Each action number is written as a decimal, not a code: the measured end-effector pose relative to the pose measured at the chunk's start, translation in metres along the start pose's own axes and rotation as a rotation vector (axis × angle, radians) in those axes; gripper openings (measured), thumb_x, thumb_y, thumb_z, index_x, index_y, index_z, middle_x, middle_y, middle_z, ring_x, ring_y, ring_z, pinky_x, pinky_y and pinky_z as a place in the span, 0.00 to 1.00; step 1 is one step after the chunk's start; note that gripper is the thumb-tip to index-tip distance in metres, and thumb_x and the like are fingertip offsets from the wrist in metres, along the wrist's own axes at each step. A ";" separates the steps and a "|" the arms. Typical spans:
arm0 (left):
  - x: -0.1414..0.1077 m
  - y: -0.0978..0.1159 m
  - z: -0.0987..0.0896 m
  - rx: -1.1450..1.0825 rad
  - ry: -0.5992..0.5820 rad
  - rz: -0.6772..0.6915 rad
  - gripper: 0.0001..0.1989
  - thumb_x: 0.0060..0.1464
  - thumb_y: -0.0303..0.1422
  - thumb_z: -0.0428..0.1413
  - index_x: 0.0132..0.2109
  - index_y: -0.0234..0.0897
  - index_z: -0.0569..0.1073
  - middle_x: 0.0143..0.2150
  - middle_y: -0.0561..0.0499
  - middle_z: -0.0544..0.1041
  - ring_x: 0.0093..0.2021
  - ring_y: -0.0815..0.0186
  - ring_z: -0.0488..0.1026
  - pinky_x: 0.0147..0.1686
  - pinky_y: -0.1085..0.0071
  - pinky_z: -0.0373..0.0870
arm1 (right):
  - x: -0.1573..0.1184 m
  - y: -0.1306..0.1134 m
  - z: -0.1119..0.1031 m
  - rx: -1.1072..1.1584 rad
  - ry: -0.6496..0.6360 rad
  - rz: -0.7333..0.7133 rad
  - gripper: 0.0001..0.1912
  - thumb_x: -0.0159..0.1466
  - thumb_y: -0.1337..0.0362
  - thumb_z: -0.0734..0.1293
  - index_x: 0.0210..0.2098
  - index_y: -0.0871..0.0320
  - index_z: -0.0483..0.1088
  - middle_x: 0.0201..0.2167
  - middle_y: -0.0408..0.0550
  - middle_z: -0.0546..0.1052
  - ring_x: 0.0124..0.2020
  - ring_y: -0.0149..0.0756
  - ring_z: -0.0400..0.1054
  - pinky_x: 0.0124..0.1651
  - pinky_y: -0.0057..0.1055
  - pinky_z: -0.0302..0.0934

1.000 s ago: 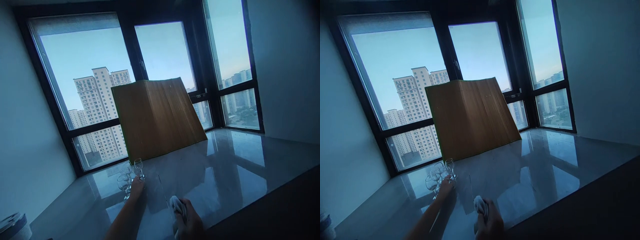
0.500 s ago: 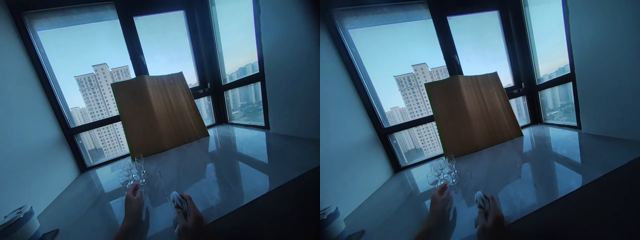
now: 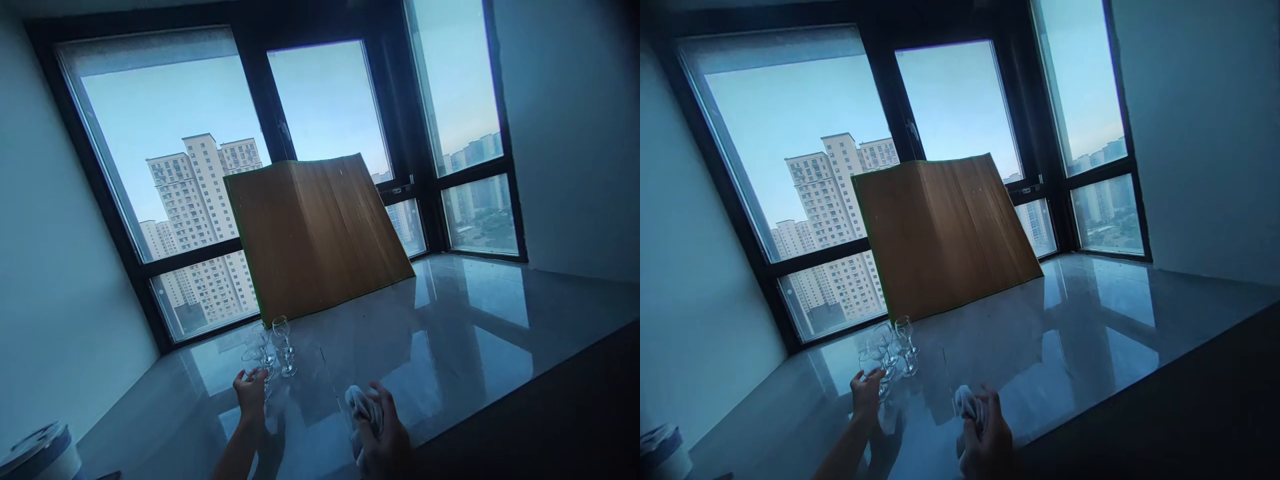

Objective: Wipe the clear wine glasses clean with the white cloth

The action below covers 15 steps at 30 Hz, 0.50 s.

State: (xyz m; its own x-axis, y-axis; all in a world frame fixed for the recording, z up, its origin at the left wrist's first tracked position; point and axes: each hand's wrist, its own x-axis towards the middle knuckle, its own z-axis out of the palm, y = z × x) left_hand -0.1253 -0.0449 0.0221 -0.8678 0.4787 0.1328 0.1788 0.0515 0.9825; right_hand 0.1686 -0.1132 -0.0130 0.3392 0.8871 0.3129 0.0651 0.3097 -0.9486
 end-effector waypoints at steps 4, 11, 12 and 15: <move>-0.011 -0.005 -0.005 0.023 -0.014 -0.003 0.15 0.51 0.37 0.54 0.45 0.41 0.63 0.30 0.53 0.73 0.30 0.59 0.76 0.30 0.65 0.73 | 0.003 0.000 0.000 0.034 0.007 -0.034 0.29 0.58 0.55 0.63 0.58 0.56 0.68 0.36 0.49 0.82 0.33 0.42 0.78 0.35 0.31 0.68; -0.086 -0.024 0.032 0.121 -0.213 0.376 0.13 0.57 0.37 0.49 0.48 0.43 0.70 0.43 0.46 0.78 0.43 0.58 0.77 0.44 0.63 0.74 | 0.008 0.006 0.007 0.040 0.019 -0.016 0.32 0.58 0.64 0.60 0.63 0.58 0.63 0.36 0.51 0.82 0.34 0.43 0.79 0.37 0.31 0.69; -0.095 -0.020 0.045 0.132 -0.306 0.458 0.15 0.58 0.37 0.48 0.50 0.42 0.70 0.46 0.45 0.78 0.46 0.57 0.77 0.47 0.63 0.74 | 0.008 0.006 0.007 0.035 0.019 -0.014 0.33 0.57 0.64 0.60 0.63 0.58 0.62 0.37 0.51 0.82 0.35 0.43 0.79 0.38 0.31 0.70; -0.108 0.001 0.089 0.200 -0.360 0.671 0.15 0.58 0.35 0.48 0.50 0.38 0.71 0.46 0.43 0.77 0.49 0.55 0.75 0.54 0.59 0.70 | 0.010 0.000 0.007 0.011 -0.011 -0.049 0.34 0.56 0.65 0.61 0.63 0.56 0.63 0.36 0.47 0.82 0.34 0.42 0.79 0.38 0.31 0.71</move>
State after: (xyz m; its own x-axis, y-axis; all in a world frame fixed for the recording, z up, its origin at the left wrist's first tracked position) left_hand 0.0101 -0.0188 -0.0027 -0.3473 0.7157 0.6059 0.7211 -0.2092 0.6605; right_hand 0.1658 -0.1016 -0.0095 0.3251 0.8745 0.3600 0.0708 0.3571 -0.9314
